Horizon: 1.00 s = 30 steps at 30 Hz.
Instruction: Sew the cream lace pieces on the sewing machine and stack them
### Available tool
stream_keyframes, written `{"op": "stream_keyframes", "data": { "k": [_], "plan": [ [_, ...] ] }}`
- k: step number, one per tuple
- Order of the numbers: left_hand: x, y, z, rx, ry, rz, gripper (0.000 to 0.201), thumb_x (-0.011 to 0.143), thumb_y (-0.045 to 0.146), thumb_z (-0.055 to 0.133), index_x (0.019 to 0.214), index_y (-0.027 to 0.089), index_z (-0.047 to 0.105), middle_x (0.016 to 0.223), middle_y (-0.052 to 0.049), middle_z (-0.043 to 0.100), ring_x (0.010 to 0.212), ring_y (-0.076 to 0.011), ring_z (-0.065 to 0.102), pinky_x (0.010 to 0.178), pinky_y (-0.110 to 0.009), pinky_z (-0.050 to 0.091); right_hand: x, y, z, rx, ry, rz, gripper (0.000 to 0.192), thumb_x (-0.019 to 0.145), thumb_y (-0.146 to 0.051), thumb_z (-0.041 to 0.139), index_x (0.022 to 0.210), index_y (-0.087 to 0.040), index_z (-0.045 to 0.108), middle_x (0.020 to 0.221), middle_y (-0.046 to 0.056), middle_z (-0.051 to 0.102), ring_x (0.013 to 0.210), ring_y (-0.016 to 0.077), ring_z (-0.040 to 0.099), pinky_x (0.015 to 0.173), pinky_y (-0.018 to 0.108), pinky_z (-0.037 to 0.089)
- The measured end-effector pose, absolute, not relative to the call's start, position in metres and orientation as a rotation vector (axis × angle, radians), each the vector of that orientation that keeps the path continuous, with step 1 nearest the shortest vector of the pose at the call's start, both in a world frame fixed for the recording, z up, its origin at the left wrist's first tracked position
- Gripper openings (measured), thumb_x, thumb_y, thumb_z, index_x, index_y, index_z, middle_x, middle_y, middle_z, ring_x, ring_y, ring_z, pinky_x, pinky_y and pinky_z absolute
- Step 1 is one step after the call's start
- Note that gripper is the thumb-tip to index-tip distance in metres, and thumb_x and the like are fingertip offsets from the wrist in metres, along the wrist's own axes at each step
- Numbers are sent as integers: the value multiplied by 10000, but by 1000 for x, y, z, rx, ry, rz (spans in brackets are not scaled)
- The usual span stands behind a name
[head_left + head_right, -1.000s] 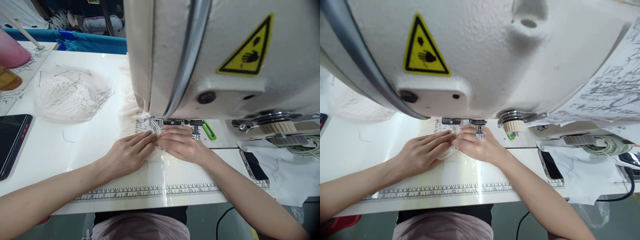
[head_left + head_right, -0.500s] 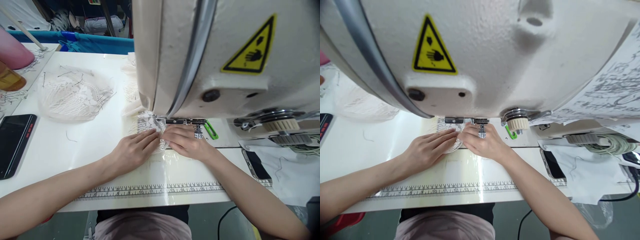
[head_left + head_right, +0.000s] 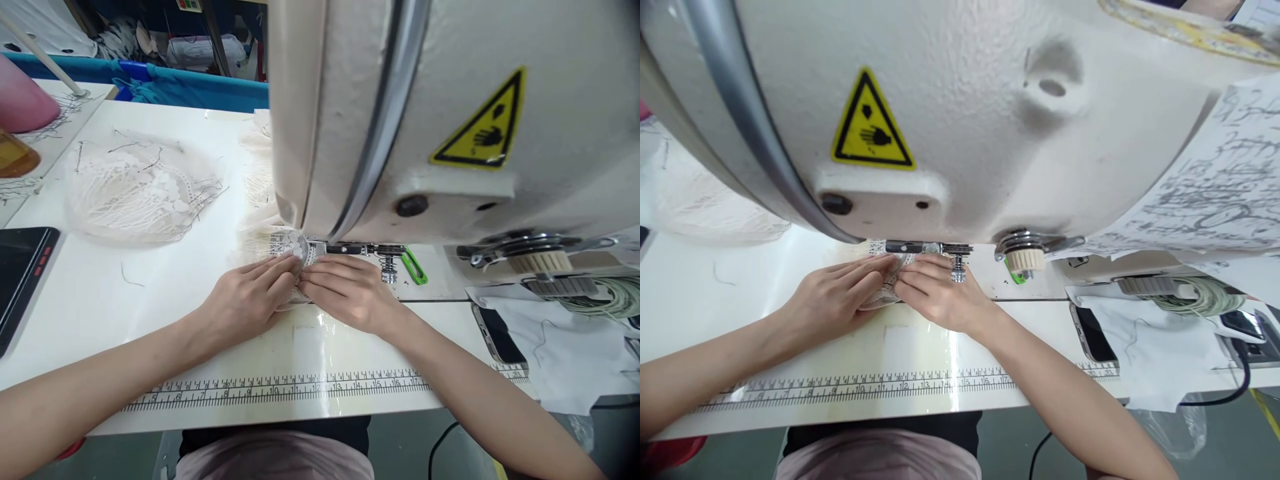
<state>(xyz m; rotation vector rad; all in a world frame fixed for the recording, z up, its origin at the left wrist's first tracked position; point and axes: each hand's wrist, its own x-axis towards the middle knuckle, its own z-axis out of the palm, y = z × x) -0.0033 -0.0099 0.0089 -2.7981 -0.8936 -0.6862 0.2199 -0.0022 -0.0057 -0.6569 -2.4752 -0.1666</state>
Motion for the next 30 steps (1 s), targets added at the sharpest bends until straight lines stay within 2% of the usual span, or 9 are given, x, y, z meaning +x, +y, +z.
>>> {"op": "stream_keyframes", "data": {
  "k": [6,13,16,22,30],
  "plan": [
    [-2,-6,9,-2770,-928,-676,130,865,90,489,905,107,612,1124,-127,711,1033,-212,693,955,-307,557,219,0,-5,-687,-2496,-178,206,878,-75,583,1028,-196,656,1066,-46,733,961,105,664,944,293,544],
    [0,-5,9,-2741,-951,-656,189,853,68,459,937,101,625,1131,-116,711,1041,-211,690,924,-308,570,221,-1,-7,-771,-2495,-126,234,897,-84,557,1040,-232,667,1067,-28,732,999,123,655,874,287,552],
    [0,-5,9,-2735,-966,-629,218,870,105,456,987,80,639,1157,-124,702,1049,-224,686,912,-321,576,222,-1,-7,-813,-2490,-115,232,901,-92,558,1038,-243,669,1057,-21,733,998,126,652,854,281,546],
    [-1,-5,6,-2714,-945,-607,361,887,161,485,1208,55,611,1239,-119,664,1116,-250,655,942,-358,566,223,3,-4,-839,-2484,-168,187,938,-133,530,1006,-235,671,1002,-11,734,966,118,646,826,255,536],
    [-1,-4,3,-2727,-928,-612,381,876,203,537,1232,106,629,1253,-107,655,1165,-284,624,906,-390,587,227,5,-2,-831,-2457,-109,203,911,-65,529,997,-185,669,1071,17,724,983,124,662,811,247,551]
  ]
}}
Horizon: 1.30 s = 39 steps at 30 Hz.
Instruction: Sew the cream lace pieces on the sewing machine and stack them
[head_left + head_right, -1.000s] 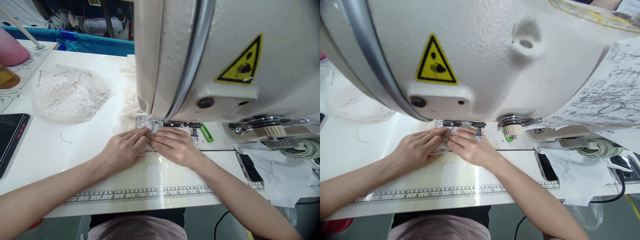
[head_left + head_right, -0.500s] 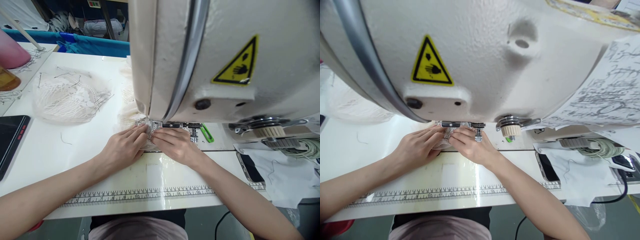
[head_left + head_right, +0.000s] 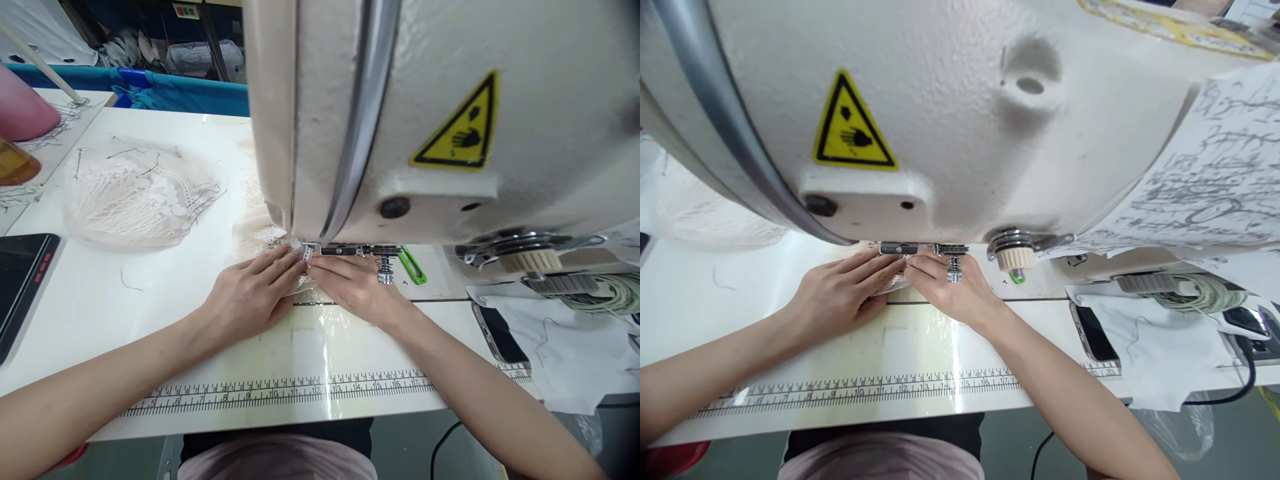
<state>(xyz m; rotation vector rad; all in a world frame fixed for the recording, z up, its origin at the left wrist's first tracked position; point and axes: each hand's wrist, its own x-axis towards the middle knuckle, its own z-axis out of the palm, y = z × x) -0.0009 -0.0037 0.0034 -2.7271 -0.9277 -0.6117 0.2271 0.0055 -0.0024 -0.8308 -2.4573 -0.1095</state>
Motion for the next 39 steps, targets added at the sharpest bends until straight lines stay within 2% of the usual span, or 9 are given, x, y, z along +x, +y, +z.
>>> {"op": "stream_keyframes", "data": {
  "k": [6,14,22,28,34,39],
  "plan": [
    [0,-3,4,-2768,-926,-630,384,883,197,532,1251,139,624,1265,-99,649,1195,-287,604,929,-408,577,228,8,0,-891,-2391,-28,170,912,-105,542,937,-186,689,1016,15,735,893,126,681,750,261,558],
    [2,0,4,-2782,-953,-604,372,915,211,510,1266,146,614,1287,-91,637,1218,-270,589,972,-417,557,229,9,2,-924,-2388,-135,159,910,-131,551,961,-207,682,994,-13,732,784,108,672,652,261,531],
    [3,4,2,-2777,-969,-623,344,944,231,507,1254,134,621,1298,-98,626,1251,-274,559,989,-409,550,228,10,-10,-1036,-2319,-32,202,927,-134,523,1002,-229,686,1004,0,717,877,145,662,704,297,537],
    [0,3,2,-2867,-841,-621,303,970,137,426,1175,135,649,1278,-74,635,1185,-203,611,1041,-372,517,230,14,-7,-936,-2420,-179,195,905,-106,553,1012,-210,679,1002,5,723,882,131,670,759,276,547],
    [-3,5,8,-2794,-854,-675,277,957,147,422,1022,96,686,1178,-108,691,1096,-218,666,987,-366,559,224,5,-5,-909,-2530,-370,280,878,-21,539,1093,-181,623,1104,-9,712,938,98,655,762,227,522],
    [-3,5,8,-2764,-872,-664,266,945,133,428,1012,87,681,1170,-118,693,1104,-233,661,965,-363,570,217,3,-4,-925,-2532,-315,254,896,-56,521,1095,-191,603,1060,-21,718,912,103,641,730,245,485]
  ]
}}
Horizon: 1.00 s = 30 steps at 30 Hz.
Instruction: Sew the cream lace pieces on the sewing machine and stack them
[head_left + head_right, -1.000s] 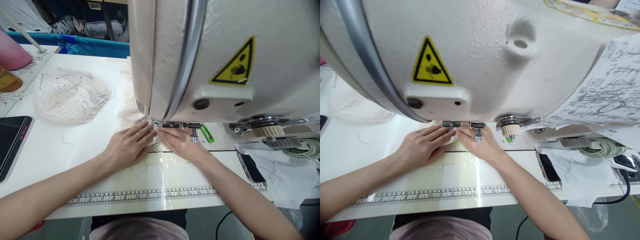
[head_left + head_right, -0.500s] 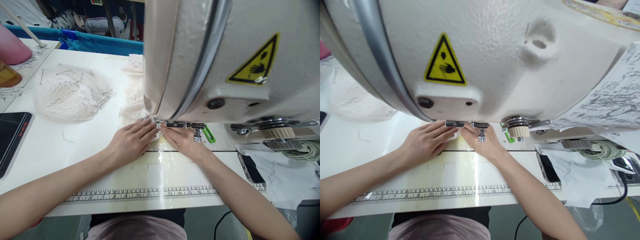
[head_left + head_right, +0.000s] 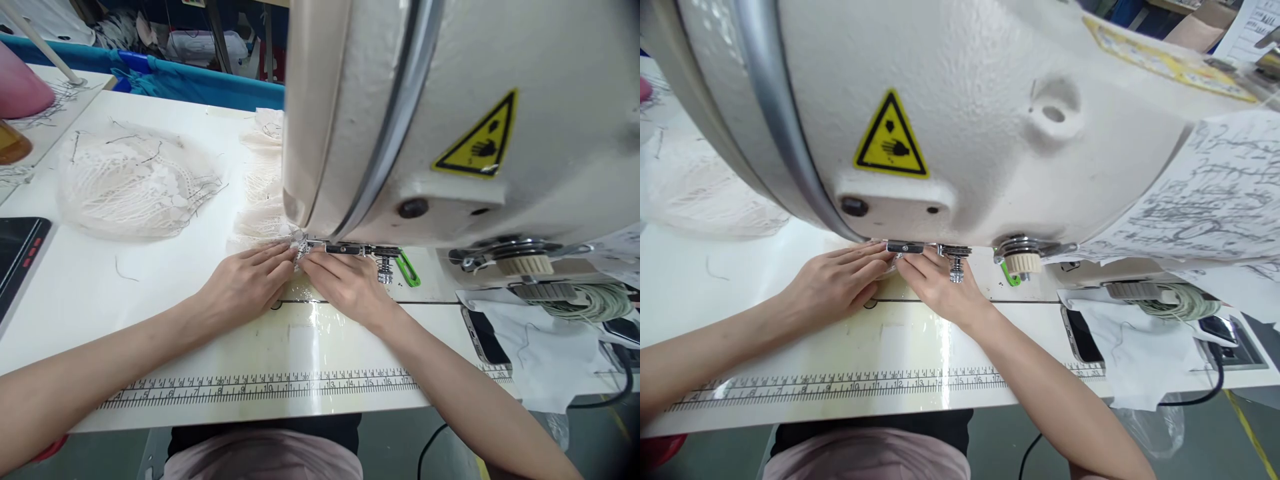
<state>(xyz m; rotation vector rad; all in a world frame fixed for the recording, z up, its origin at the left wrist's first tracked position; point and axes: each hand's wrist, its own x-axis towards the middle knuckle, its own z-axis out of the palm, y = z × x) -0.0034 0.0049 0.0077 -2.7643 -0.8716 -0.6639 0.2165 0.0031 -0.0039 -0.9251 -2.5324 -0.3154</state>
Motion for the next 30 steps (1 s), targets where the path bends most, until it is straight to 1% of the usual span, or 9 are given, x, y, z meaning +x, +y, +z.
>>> {"op": "stream_keyframes", "data": {
  "k": [2,4,9,12,16,24,30],
  "plan": [
    [-3,4,7,-2762,-879,-650,273,937,131,419,1006,83,679,1192,-133,680,1123,-243,650,971,-368,565,215,3,-5,-912,-2511,-279,226,900,-80,528,1077,-199,604,1026,-22,717,898,110,632,694,254,465],
    [-3,3,6,-2769,-909,-650,285,923,129,415,1034,89,675,1216,-132,669,1136,-246,643,972,-372,564,213,3,-5,-879,-2498,-254,197,898,-77,529,1020,-207,614,1007,-23,714,901,115,623,682,258,450],
    [-3,3,4,-2778,-937,-707,370,897,151,444,1217,107,624,1228,-107,668,1158,-244,630,991,-375,552,211,2,-4,-837,-2486,-248,203,880,-30,528,912,-209,618,931,-19,698,864,112,604,704,258,434],
    [-5,4,3,-2746,-890,-682,356,912,168,439,1197,99,642,1224,-108,668,1153,-243,633,991,-368,551,210,2,-2,-837,-2492,-243,198,896,-44,516,914,-212,621,889,-18,686,830,112,581,711,258,429],
    [-5,4,3,-2745,-861,-663,345,921,168,441,1174,62,650,1221,-129,662,1124,-261,650,953,-390,572,209,2,-1,-838,-2494,-243,198,908,-58,501,917,-211,627,891,-11,685,806,120,567,691,269,425],
    [-4,4,3,-2752,-887,-652,338,902,176,472,1178,97,651,1217,-117,670,1160,-257,630,985,-374,549,212,1,-2,-871,-2475,-281,169,870,-53,549,874,-207,616,910,-53,702,792,96,595,606,261,399],
    [-3,3,3,-2712,-865,-620,337,910,197,463,1148,66,661,1198,-131,681,1125,-269,648,931,-366,568,214,-1,-4,-963,-2487,-328,160,863,-58,549,893,-203,612,946,-61,713,789,72,606,652,245,418]
  ]
}}
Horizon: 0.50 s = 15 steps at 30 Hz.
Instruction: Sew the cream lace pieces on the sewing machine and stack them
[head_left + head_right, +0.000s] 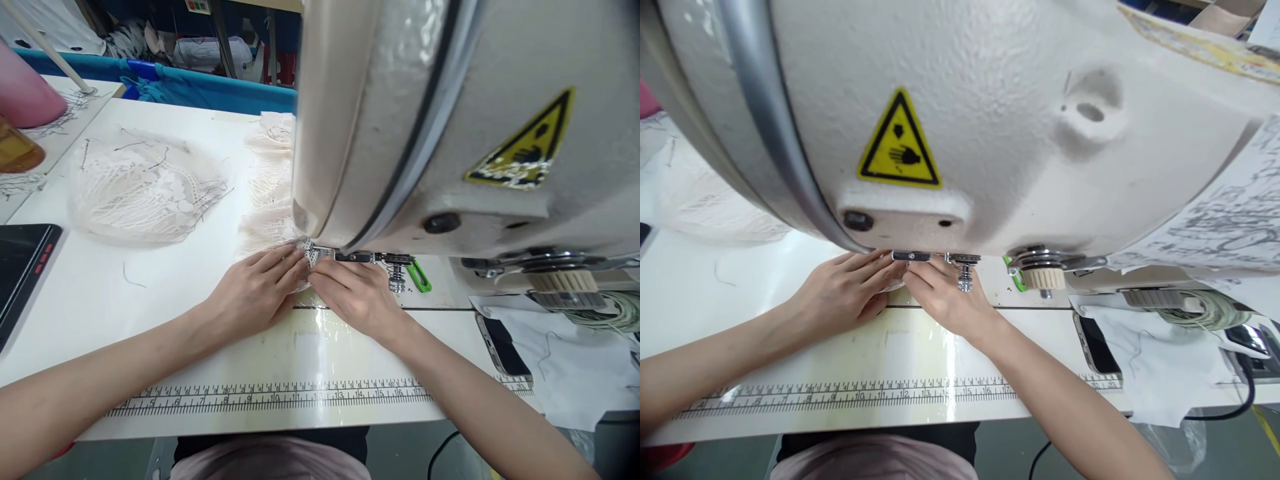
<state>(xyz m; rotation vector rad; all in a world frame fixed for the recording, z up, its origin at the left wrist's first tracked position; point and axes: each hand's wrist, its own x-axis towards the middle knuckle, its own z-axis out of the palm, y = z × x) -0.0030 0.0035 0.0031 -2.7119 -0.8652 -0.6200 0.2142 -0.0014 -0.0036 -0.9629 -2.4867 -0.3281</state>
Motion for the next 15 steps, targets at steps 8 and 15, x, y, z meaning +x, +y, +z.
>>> {"op": "stream_keyframes", "data": {
  "k": [8,15],
  "plan": [
    [1,2,5,-2709,-880,-619,342,898,188,473,1140,42,665,1190,-149,683,1132,-293,637,914,-392,567,217,-1,-1,-957,-2472,-368,160,848,-55,574,885,-200,629,983,-75,718,754,54,619,646,240,413],
    [3,1,5,-2707,-877,-588,351,900,200,484,1170,51,652,1215,-144,672,1157,-290,617,923,-387,551,223,0,-3,-961,-2414,-354,171,882,-85,579,966,-208,662,1025,-47,729,770,71,647,678,244,460]
  ]
}}
